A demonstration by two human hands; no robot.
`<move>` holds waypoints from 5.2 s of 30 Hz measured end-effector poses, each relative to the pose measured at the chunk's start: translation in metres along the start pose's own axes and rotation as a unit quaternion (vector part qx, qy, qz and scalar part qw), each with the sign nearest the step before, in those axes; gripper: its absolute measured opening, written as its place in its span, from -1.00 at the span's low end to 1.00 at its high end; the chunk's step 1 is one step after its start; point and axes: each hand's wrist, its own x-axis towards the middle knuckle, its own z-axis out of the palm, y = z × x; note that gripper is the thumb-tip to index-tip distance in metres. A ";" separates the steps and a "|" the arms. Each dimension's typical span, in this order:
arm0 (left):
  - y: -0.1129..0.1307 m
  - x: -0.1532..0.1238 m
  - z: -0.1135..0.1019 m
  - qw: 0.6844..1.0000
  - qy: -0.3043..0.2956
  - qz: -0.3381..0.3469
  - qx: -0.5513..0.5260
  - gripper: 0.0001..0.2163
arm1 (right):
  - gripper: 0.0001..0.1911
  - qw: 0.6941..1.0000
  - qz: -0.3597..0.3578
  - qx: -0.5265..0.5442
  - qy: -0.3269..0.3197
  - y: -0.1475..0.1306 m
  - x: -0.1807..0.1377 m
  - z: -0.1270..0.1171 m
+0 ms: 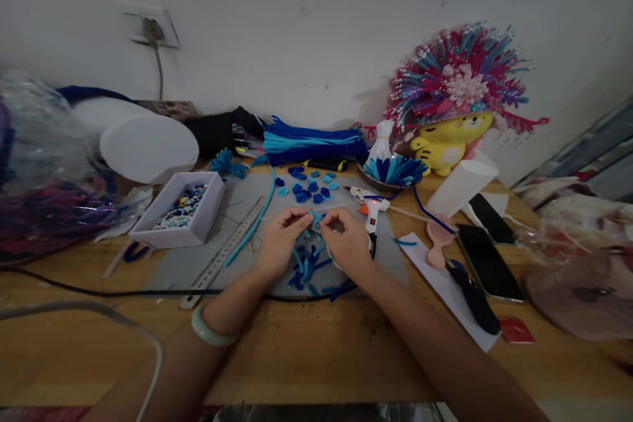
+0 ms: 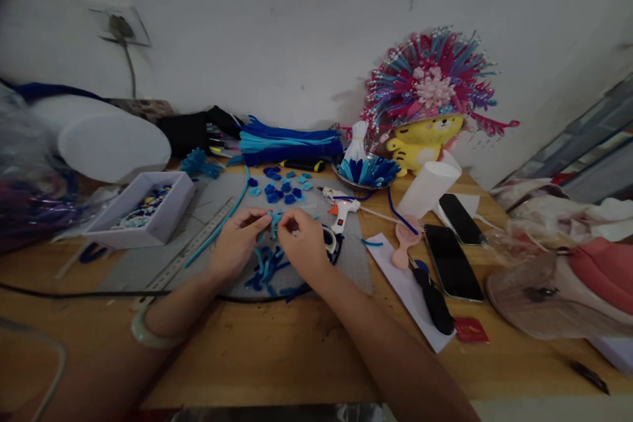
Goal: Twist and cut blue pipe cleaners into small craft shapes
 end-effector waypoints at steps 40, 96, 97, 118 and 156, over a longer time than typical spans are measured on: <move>0.005 0.019 -0.020 0.985 -0.028 0.047 0.164 -0.90 | -0.93 0.974 0.039 0.019 -0.222 -0.001 0.001 0.003; 0.017 -0.003 -0.012 0.865 -0.109 0.223 0.436 -0.79 | -0.78 0.815 0.356 0.394 -0.233 0.002 0.016 -0.013; 0.016 -0.003 -0.010 0.892 -0.098 0.189 0.399 -0.76 | -0.78 0.846 0.317 0.367 -0.219 0.002 0.015 -0.011; 0.014 0.000 -0.018 0.765 -0.097 0.326 0.548 -0.85 | -0.77 0.760 0.404 0.487 -0.150 -0.003 0.014 -0.007; 0.012 -0.004 -0.012 0.795 -0.059 0.279 0.535 -0.87 | -0.75 0.974 0.155 0.103 -0.127 0.008 0.018 -0.016</move>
